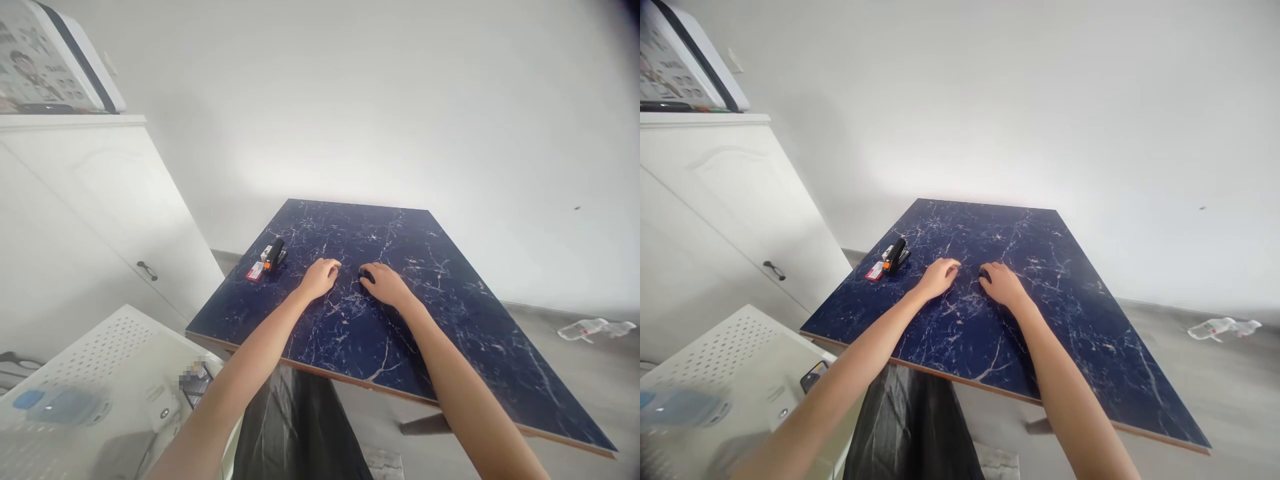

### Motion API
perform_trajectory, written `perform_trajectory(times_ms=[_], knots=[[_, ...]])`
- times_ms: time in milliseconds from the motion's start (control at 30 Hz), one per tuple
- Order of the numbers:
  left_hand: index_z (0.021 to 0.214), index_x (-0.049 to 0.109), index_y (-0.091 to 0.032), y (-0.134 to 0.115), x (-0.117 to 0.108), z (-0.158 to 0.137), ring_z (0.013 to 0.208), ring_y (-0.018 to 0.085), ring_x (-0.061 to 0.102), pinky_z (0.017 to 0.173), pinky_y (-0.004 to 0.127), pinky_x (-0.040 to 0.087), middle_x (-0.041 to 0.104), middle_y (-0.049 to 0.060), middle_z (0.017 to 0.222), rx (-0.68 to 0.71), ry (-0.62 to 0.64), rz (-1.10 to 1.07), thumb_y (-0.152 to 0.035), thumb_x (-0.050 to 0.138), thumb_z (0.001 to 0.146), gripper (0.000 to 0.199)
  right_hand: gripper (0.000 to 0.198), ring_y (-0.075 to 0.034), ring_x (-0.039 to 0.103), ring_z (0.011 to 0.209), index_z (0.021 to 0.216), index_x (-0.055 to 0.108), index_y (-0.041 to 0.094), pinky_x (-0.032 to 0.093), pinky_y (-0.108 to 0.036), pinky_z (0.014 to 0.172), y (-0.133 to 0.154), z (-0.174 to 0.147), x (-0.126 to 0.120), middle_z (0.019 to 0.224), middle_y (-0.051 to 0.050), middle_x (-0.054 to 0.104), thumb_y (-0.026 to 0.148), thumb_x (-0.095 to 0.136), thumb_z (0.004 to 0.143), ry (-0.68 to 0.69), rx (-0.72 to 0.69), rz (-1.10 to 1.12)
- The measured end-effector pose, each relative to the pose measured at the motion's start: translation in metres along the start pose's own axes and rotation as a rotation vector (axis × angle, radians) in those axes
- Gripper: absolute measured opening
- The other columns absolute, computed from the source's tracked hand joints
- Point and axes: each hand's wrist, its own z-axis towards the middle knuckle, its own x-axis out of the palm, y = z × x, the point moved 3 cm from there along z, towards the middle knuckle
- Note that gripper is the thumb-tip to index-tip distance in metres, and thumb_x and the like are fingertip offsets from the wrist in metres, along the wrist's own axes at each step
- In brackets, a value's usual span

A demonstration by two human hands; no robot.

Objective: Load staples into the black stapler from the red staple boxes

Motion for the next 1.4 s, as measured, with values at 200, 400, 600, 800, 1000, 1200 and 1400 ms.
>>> perform_trajectory(times_ms=[200,400,600,800,1000,1200,1400], knots=[[0.119,0.064,-0.018,0.0,0.009,0.019,0.107,0.023,0.061,0.094,0.038,0.049,0.069,0.01,0.112,0.13,0.004,0.138,-0.014,0.037,0.1,0.033,0.036,-0.027,0.062,0.113,0.127,0.064,0.018,0.047,-0.037,0.099,-0.014,0.0,-0.003,0.126,-0.012,0.067,0.032,0.052,0.097,0.003,-0.003,0.01],[0.125,0.06,-0.018,-0.005,0.011,0.026,0.107,0.024,0.06,0.095,0.04,0.049,0.066,0.01,0.111,0.197,0.034,0.149,-0.01,0.034,0.099,0.038,0.034,-0.028,0.061,0.121,0.124,0.067,0.019,0.045,-0.041,0.106,-0.018,-0.003,-0.002,0.132,-0.012,0.066,0.031,0.05,0.098,-0.015,-0.031,0.05],[0.126,0.06,-0.02,-0.007,0.014,0.028,0.105,0.023,0.062,0.092,0.038,0.049,0.068,0.009,0.112,0.182,0.071,0.124,-0.013,0.036,0.101,0.035,0.037,-0.029,0.057,0.129,0.126,0.068,0.022,0.044,-0.046,0.111,-0.024,-0.009,0.0,0.143,-0.01,0.059,0.037,0.047,0.099,0.015,0.007,0.118],[0.124,0.062,-0.019,-0.011,0.019,0.025,0.101,0.023,0.062,0.089,0.038,0.048,0.07,0.008,0.111,0.281,0.105,0.2,-0.015,0.041,0.102,0.03,0.04,-0.031,0.057,0.129,0.125,0.068,0.02,0.046,-0.049,0.111,-0.016,-0.011,0.001,0.142,-0.013,0.059,0.039,0.045,0.099,0.021,-0.009,0.079],[0.125,0.061,-0.017,-0.015,0.023,0.024,0.108,0.024,0.059,0.09,0.038,0.044,0.067,0.01,0.113,0.319,0.122,0.314,-0.007,0.046,0.096,0.035,0.045,-0.034,0.054,0.131,0.128,0.065,0.015,0.041,-0.052,0.113,-0.009,-0.015,0.01,0.141,-0.019,0.058,0.04,0.042,0.1,0.012,-0.094,-0.01],[0.129,0.058,-0.013,-0.032,0.033,0.019,0.11,0.028,0.056,0.092,0.041,0.041,0.066,0.014,0.117,0.169,0.07,0.349,-0.015,0.045,0.098,0.033,0.053,-0.036,0.056,0.125,0.144,0.048,0.013,0.044,-0.052,0.106,0.018,-0.016,0.012,0.132,-0.02,0.062,0.038,0.043,0.097,-0.002,-0.138,0.048],[0.147,0.044,-0.011,-0.038,0.035,0.014,0.113,0.029,0.055,0.095,0.043,0.04,0.066,0.016,0.121,0.089,-0.006,0.272,-0.022,0.039,0.101,0.047,0.073,-0.038,0.053,0.129,0.158,0.02,0.008,0.043,-0.054,0.106,0.032,-0.013,0.014,0.143,-0.022,0.054,0.033,0.043,0.094,-0.034,-0.118,0.053]])
